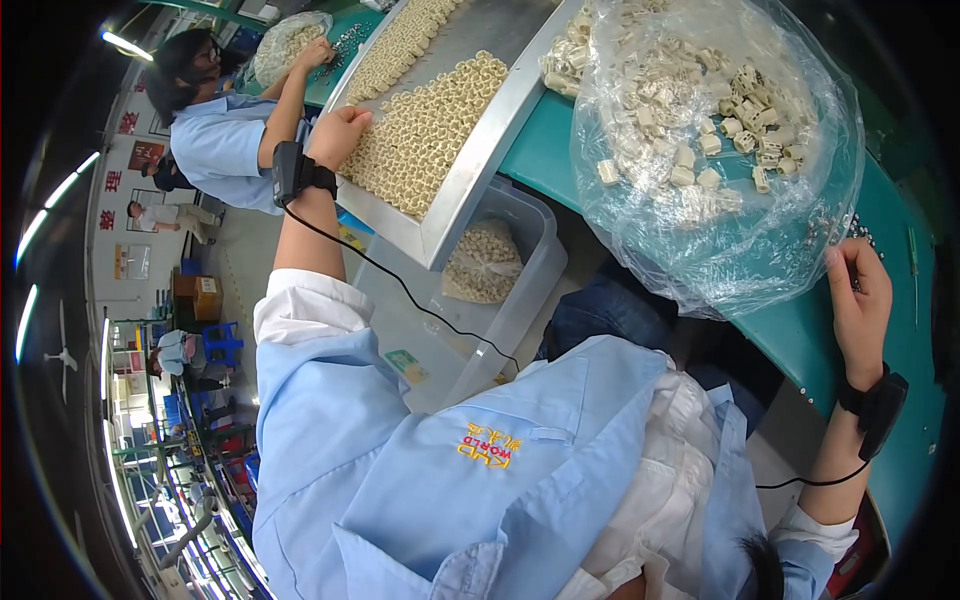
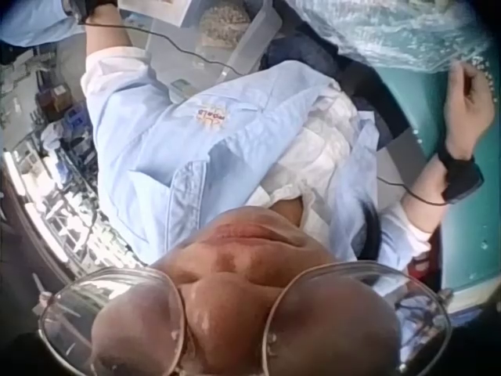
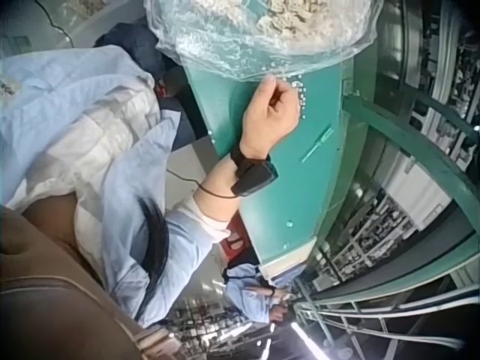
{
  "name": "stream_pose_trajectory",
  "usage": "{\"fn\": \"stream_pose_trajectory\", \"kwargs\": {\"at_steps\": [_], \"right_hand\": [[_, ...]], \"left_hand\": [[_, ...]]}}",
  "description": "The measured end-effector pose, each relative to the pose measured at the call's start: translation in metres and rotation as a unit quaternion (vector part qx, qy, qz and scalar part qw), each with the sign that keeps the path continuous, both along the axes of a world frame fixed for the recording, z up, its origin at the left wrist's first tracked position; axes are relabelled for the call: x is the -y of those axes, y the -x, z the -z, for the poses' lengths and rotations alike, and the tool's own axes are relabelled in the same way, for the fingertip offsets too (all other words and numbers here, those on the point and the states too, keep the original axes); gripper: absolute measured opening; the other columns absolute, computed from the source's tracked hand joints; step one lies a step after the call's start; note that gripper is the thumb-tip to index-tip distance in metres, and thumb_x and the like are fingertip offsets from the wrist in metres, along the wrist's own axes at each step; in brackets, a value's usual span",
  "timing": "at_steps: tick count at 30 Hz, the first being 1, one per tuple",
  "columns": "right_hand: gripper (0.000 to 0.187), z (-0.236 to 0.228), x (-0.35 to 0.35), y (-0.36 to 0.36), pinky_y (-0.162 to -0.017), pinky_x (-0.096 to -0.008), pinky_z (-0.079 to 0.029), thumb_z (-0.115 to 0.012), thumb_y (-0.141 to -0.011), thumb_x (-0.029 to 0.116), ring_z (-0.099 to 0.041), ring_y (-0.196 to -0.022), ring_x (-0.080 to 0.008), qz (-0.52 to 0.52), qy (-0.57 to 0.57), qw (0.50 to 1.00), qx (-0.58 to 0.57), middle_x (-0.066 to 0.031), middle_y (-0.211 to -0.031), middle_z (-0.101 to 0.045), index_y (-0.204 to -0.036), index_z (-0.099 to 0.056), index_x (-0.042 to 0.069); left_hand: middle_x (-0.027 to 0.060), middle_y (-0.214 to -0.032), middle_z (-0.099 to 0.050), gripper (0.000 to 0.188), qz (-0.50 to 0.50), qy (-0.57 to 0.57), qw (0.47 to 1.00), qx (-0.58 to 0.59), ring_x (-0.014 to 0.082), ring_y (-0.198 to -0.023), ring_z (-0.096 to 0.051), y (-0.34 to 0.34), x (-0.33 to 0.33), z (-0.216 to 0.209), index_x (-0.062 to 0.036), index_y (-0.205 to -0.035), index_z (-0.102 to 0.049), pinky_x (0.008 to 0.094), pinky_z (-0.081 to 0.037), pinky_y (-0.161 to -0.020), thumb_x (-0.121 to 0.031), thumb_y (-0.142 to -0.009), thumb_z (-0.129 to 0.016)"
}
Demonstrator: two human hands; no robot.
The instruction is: The person picks up a plastic housing and a metal component by hand, inserts the metal component into the housing, and places the assembled unit into a tray.
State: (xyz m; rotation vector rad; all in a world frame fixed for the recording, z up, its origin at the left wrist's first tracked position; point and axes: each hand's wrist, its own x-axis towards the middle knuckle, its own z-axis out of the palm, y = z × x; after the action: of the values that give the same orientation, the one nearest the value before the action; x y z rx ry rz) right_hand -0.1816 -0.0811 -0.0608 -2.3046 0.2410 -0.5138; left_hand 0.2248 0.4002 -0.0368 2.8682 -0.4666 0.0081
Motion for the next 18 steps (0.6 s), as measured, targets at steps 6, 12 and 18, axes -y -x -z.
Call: {"fn": "stream_pose_trajectory", "kwargs": {"at_steps": [6, 12, 18], "right_hand": [[0.011, -0.001, -0.001, 0.000, -0.055, -0.0175, -0.030, -0.052, -0.086, 0.008, -0.036, -0.063, -0.0042, 0.005, -0.008, 1.000, -0.002, 0.0023, -0.069, -0.042, -0.078, -0.049, 0.001], [0.013, -0.001, -0.001, 0.000, -0.054, -0.0193, -0.031, -0.055, -0.084, 0.010, -0.038, -0.061, -0.0059, 0.008, 0.002, 1.000, 0.003, 0.0006, -0.067, -0.044, -0.077, -0.050, 0.000], [0.012, 0.001, 0.000, 0.001, -0.055, -0.0176, -0.030, -0.052, -0.086, 0.008, -0.036, -0.062, -0.0041, 0.008, -0.003, 1.000, -0.009, 0.0022, -0.068, -0.042, -0.077, -0.048, 0.001]], "left_hand": [[0.0082, -0.078, -0.063, 0.026, -0.008, -0.016, 1.000, 0.011, 0.0162, -0.074, -0.058, 0.012, 0.015, -0.010, -0.0030, -0.094, -0.062, 0.0280, -0.044, -0.067, -0.026, -0.083, -0.056], [0.0067, -0.071, -0.061, 0.033, 0.023, 0.015, 1.000, -0.014, 0.0128, -0.068, -0.055, 0.012, 0.019, -0.011, 0.0005, -0.090, -0.062, 0.0260, -0.043, -0.063, -0.031, -0.083, -0.057], [0.0056, -0.066, -0.059, 0.037, -0.007, -0.102, 0.994, -0.036, 0.0129, -0.062, -0.053, 0.007, 0.031, -0.013, 0.0005, -0.085, -0.063, 0.0275, -0.041, -0.059, -0.036, -0.080, -0.060]]}}
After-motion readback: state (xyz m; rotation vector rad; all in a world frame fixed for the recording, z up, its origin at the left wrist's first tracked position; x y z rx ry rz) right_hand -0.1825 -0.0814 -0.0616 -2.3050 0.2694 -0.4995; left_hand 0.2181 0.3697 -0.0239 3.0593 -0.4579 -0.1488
